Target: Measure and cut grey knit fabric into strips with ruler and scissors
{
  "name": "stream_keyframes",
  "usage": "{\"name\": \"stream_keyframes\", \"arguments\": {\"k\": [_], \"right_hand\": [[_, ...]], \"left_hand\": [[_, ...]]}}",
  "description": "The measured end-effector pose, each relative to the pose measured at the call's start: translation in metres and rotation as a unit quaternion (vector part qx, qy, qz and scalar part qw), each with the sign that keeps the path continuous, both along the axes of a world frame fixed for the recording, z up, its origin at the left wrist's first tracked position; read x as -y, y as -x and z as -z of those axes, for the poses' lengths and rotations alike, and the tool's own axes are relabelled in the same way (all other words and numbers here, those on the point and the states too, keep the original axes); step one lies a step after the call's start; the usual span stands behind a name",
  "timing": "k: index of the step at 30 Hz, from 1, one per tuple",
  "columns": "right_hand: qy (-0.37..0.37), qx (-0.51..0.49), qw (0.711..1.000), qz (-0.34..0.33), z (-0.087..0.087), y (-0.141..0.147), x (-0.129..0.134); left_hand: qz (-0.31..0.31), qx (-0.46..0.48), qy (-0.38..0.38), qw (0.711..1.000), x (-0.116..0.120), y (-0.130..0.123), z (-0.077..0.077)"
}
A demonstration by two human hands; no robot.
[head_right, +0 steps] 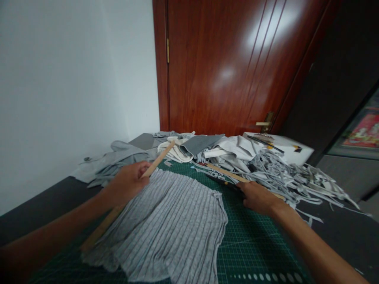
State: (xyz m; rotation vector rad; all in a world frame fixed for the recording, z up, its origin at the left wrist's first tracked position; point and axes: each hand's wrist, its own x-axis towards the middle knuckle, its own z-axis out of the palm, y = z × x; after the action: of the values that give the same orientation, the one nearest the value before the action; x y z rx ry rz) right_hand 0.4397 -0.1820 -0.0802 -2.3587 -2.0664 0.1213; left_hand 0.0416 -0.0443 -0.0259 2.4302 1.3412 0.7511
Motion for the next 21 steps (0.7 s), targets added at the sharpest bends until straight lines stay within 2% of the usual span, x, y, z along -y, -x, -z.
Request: {"name": "stream_keyframes", "arguments": {"k": [2,4,6,8,10,12,14,15,18,21], "right_hand": [[0.0,-0.008,1.0,0.01,0.0,-0.004,-0.001],[-0.001,-0.015,1.0,0.018,0.002,-0.009,-0.002],[-0.006,-0.023,0.999,0.027,0.004,-0.014,-0.001],[-0.012,-0.031,0.999,0.035,0.005,-0.017,0.002],[-0.019,-0.041,0.998,0.037,0.006,-0.018,0.008],[-0.027,-0.05,0.998,0.032,0.005,-0.016,0.014],[-0.039,-0.057,0.997,0.028,0.005,-0.012,0.02],[-0.046,-0.061,0.997,0.028,0.005,-0.009,0.023],[-0.072,-0.075,0.994,0.039,0.003,0.0,0.026],[-0.111,-0.104,0.987,0.058,-0.002,0.015,0.025]], "left_hand": [[-0.028,-0.02,-0.037,0.999,-0.013,0.022,-0.008],[-0.063,-0.033,-0.065,0.995,-0.029,0.045,-0.007],[-0.098,-0.079,-0.087,0.988,-0.047,0.066,0.003],[-0.112,-0.112,-0.06,0.986,-0.06,0.081,0.015],[-0.13,-0.129,-0.051,0.982,-0.063,0.088,0.024],[-0.145,-0.115,-0.096,0.978,-0.053,0.083,0.029],[-0.119,-0.088,-0.145,0.978,-0.035,0.071,0.029],[-0.097,-0.083,-0.128,0.984,-0.024,0.063,0.029],[-0.023,-0.16,0.034,0.986,0.006,0.037,0.03],[0.008,-0.186,0.059,0.981,0.022,0.019,0.034]]}}
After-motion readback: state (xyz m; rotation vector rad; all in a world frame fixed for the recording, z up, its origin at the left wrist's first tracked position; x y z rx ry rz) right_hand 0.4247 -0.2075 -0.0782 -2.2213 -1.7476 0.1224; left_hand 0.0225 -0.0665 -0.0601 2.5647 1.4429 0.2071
